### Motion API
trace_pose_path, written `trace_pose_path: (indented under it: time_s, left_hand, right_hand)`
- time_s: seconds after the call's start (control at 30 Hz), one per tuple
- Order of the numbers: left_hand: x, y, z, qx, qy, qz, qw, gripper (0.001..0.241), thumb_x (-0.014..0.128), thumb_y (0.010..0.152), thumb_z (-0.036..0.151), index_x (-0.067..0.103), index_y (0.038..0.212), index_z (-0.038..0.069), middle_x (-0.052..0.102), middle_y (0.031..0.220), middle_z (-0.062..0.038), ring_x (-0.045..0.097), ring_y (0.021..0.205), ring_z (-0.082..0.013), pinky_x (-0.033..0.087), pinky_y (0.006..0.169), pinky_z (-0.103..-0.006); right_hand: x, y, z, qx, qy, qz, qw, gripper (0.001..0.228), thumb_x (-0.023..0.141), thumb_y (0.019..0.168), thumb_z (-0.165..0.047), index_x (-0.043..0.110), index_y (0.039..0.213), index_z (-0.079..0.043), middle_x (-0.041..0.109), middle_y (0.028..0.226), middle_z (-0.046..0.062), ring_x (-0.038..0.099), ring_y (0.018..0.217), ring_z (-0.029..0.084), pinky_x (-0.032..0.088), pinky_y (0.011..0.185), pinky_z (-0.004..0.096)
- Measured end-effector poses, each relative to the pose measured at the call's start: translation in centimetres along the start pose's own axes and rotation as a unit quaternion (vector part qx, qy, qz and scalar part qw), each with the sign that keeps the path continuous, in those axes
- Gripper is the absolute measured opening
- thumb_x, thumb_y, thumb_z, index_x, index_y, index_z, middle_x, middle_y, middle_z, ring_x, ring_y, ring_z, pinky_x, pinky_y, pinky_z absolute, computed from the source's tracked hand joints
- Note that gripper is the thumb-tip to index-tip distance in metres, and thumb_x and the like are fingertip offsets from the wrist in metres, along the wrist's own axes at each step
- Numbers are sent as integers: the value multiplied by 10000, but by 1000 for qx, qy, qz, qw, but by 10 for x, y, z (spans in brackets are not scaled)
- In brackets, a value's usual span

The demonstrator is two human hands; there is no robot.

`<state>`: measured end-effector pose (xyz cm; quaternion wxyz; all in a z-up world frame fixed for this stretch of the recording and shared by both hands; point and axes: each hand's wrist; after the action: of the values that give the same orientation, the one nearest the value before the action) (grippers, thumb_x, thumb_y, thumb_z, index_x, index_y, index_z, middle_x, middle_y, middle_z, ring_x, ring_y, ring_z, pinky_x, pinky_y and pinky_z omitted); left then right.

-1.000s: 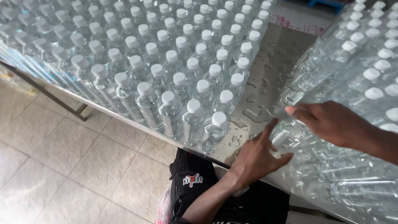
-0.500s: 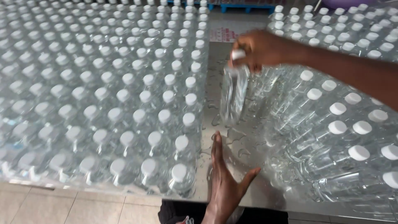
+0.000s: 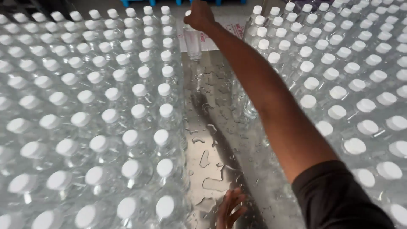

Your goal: Manually tightening the screw caps on a large batch of water bottles and organizing them on a table.

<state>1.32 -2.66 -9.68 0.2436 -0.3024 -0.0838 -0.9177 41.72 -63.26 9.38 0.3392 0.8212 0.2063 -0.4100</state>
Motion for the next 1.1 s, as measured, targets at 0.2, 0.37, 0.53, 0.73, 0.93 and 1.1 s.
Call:
trace_pose_path:
  time_s: [0.2, 0.37, 0.53, 0.73, 0.93, 1.1]
  left_hand:
    - [-5, 45, 6, -383, -74, 140, 910, 837, 557, 930, 601, 548, 1621, 129, 625, 1687, -43, 610, 1548, -236, 581, 1224, -436]
    - [-14, 51, -15, -361, -101, 166, 912, 728, 623, 953, 489, 599, 1596, 150, 682, 1639, -78, 643, 1514, -268, 608, 1188, -476]
    - [-9, 58, -8, -481, -67, 201, 851, 777, 637, 883, 630, 723, 1563, 263, 748, 1593, -61, 720, 1404, -329, 546, 1156, -454]
    - [0, 62, 17, -484, -64, 176, 855, 824, 663, 858, 649, 680, 1597, 286, 728, 1614, -35, 722, 1412, -311, 564, 1139, -437]
    - [23, 35, 31, -268, -30, 150, 951, 730, 681, 886, 509, 625, 1553, 217, 698, 1626, -48, 770, 1399, -279, 682, 1111, -423]
    - [15, 13, 20, 30, 108, -87, 990, 740, 635, 1097, 594, 355, 1660, 204, 457, 1665, -188, 671, 1428, -316, 616, 1158, -408]
  right_hand:
    - [39, 17, 7, 13, 117, 21, 993, 502, 772, 890, -319, 625, 1313, -92, 719, 1353, 81, 733, 1136, 343, 603, 802, 447]
    - [44, 21, 3, -21, 100, 27, 994, 310, 718, 905, -275, 587, 1156, -150, 657, 1003, 53, 690, 875, 316, 501, 665, 456]
    - [61, 34, 13, -26, 105, 0, 994, 259, 712, 960, -365, 599, 1039, -146, 672, 857, 29, 685, 784, 249, 489, 669, 446]
    - [58, 31, 13, -103, 118, 18, 988, 432, 734, 997, -272, 534, 1340, -101, 665, 1301, 160, 696, 1101, 367, 551, 819, 482]
    - [0, 6, 8, -91, 73, -61, 991, 662, 662, 1115, -469, 426, 1575, -56, 589, 1552, 235, 637, 1318, 442, 546, 984, 510]
    - [-159, -66, -44, -122, -348, -288, 884, 577, 552, 1182, -481, 676, 1436, 23, 689, 1423, 232, 671, 1255, 450, 546, 1043, 630]
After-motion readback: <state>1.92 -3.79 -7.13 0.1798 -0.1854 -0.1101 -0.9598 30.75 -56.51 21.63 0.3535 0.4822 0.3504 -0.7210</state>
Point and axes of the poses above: each hand's wrist, its own y-axis towards the middle knuckle, its own x-axis out of the palm, z = x × y
